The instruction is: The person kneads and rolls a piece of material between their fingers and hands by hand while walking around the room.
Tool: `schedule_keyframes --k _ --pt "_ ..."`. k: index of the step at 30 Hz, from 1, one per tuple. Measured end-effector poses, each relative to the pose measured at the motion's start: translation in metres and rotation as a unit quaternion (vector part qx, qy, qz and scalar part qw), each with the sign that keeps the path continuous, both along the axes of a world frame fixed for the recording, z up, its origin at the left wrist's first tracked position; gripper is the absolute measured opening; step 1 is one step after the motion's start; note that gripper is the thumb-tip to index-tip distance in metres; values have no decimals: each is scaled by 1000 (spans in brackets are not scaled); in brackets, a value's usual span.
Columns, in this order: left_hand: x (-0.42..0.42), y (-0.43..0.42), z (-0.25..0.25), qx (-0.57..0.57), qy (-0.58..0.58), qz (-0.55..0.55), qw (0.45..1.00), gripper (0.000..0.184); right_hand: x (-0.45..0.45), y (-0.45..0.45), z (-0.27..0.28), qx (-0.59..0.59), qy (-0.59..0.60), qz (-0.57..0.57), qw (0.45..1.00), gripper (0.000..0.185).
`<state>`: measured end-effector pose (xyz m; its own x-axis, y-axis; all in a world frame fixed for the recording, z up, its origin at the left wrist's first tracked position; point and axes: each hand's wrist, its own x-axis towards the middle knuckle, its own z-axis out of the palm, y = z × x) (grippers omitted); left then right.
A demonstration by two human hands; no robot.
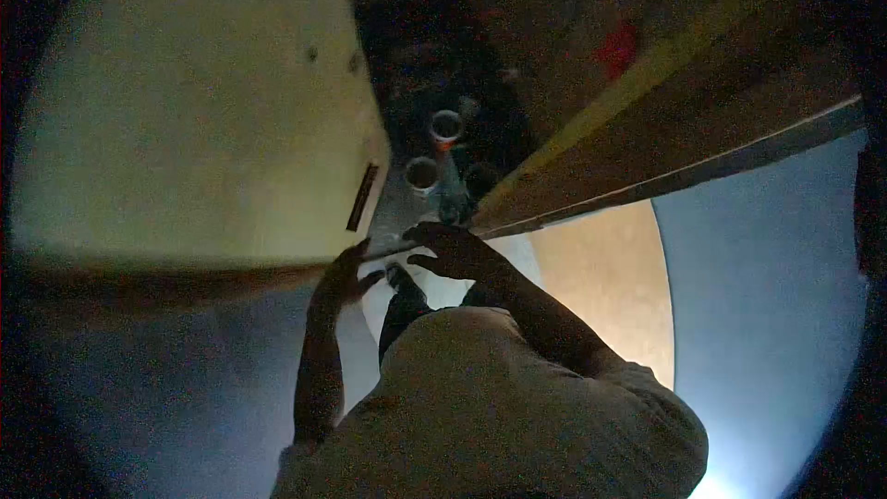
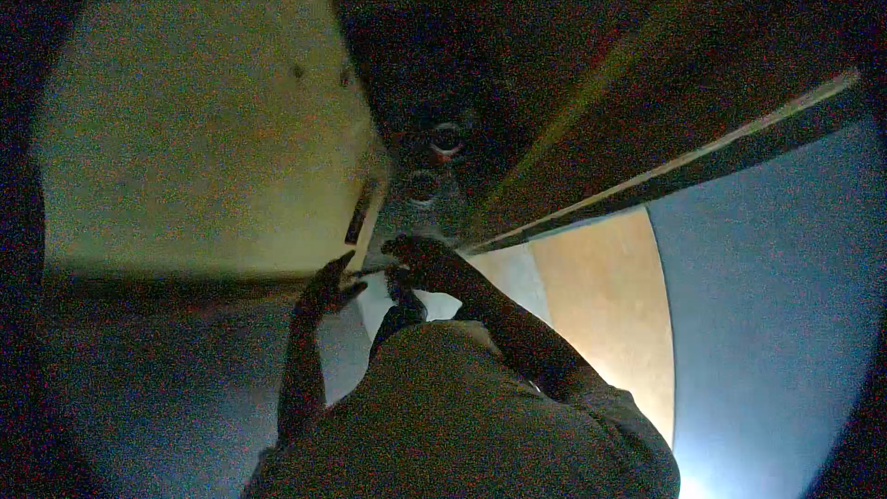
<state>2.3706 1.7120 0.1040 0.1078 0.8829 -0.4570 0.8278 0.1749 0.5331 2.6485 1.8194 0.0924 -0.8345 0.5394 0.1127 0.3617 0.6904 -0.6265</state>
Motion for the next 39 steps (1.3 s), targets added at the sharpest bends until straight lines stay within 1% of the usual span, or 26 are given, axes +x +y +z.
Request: schedule_keyframes --k 1,2,3,6,8,9,11,12,13,14,15,16,18,20,21,23,24,25,28,29,31,33,35,37,38,39 --pt "8 -11 9 0 7 37 999 89 8 -6 5 16 31 14 999 51" --pt "26 -21 21 51 -4 64 997 87 19 -13 29 -103 14 23 994 52" --pt "40 -31 28 101 -10 93 991 86 27 -14 24 -106 15 67 992 52" --pt "118 -88 30 136 -11 226 965 80 80 -35 10 -208 -13 119 971 53" --pt "169 -137 0 113 -78 288 948 79 116 -48 3 -237 -15 159 958 53" --pt "200 -156 13 75 -26 260 962 77 131 -58 0 -253 -2 177 951 54" --pt "250 -206 -11 9 -68 265 962 78 156 -73 1 -246 -61 207 945 54" --pt "276 -230 -25 -24 -87 268 959 79 164 -78 -17 -235 -89 240 938 54" --pt "292 -253 -38 -104 -96 246 959 82 161 -88 -34 -215 -113 275 930 55" --pt "312 -282 -32 -126 -77 287 946 90 157 -105 -24 -255 -125 284 916 54" --pt "322 -306 -43 -117 -57 306 943 93 152 -119 -5 -291 -147 288 900 54" --pt "332 -330 -54 -107 -38 326 939 96 144 -137 6 -277 -155 339 886 54" --pt "347 -325 18 -149 -33 428 891 97 127 -127 36 -229 -162 386 879 53" --pt "392 -385 36 -43 -15 526 849 89 136 -185 54 -199 -194 437 855 50" --pt "406 -420 43 -31 -17 541 840 89 137 -223 61 -185 -222 456 842 48" --pt "425 -469 58 -74 -50 554 828 97 131 -278 82 -184 -248 465 830 43" --pt "455 -435 25 -75 -42 566 820 96 146 -246 42 -192 -221 482 826 42" --pt "460 -461 24 -66 -44 576 813 96 139 -273 42 -196 -201 496 822 42" --pt "504 -500 61 -42 -78 607 790 93 149 -322 73 -182 -225 498 817 44" --pt "523 -523 52 -32 -79 618 782 93 154 -342 65 -171 -227 509 813 44" --pt "565 -592 32 45 -48 683 727 92 163 -405 47 -193 -215 528 798 44" --pt "605 -662 26 64 -18 735 675 92 169 -472 53 -177 -221 558 780 44" --pt "656 -733 32 0 -39 762 646 91 192 -551 54 -166 -221 584 763 44" --pt "708 -794 27 -63 -27 798 598 91 226 -620 58 -155 -175 647 726 42" --pt "729 -815 25 -61 -39 799 597 91 243 -649 59 -150 -186 646 725 42" --pt "752 -844 38 -71 -57 827 555 91 264 -687 64 -157 -185 679 693 41"
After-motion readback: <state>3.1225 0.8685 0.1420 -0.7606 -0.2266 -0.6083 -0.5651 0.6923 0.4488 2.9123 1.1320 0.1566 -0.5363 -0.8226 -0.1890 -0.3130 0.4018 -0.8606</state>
